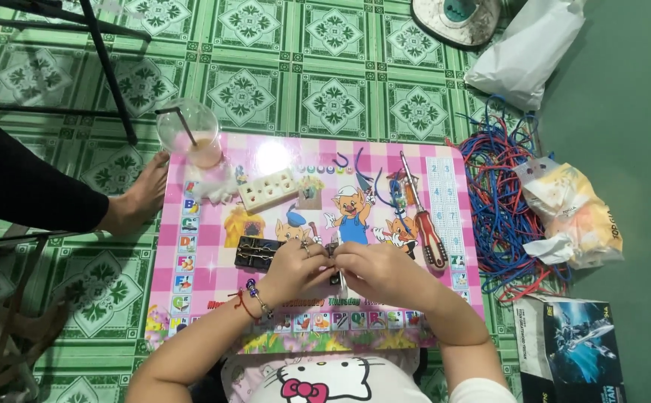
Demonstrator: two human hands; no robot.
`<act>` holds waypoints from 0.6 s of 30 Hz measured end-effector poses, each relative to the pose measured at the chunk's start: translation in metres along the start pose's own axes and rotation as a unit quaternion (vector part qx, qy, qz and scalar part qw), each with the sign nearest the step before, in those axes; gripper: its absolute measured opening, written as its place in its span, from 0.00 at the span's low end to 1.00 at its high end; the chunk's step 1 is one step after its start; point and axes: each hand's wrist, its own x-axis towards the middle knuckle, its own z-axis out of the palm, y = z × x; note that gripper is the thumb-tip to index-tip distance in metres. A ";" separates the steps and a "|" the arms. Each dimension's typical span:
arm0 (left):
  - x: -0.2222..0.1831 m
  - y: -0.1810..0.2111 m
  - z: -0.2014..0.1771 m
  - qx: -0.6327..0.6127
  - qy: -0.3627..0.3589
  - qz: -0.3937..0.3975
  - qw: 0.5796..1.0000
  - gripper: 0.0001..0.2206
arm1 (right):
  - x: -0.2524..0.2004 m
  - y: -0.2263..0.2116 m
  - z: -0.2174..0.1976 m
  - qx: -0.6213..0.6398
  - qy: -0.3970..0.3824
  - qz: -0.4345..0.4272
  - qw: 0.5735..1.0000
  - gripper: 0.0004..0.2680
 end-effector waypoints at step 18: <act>0.006 0.006 -0.007 0.002 -0.005 -0.007 1.000 0.05 | 0.002 -0.002 -0.004 0.006 0.004 0.006 1.000 0.13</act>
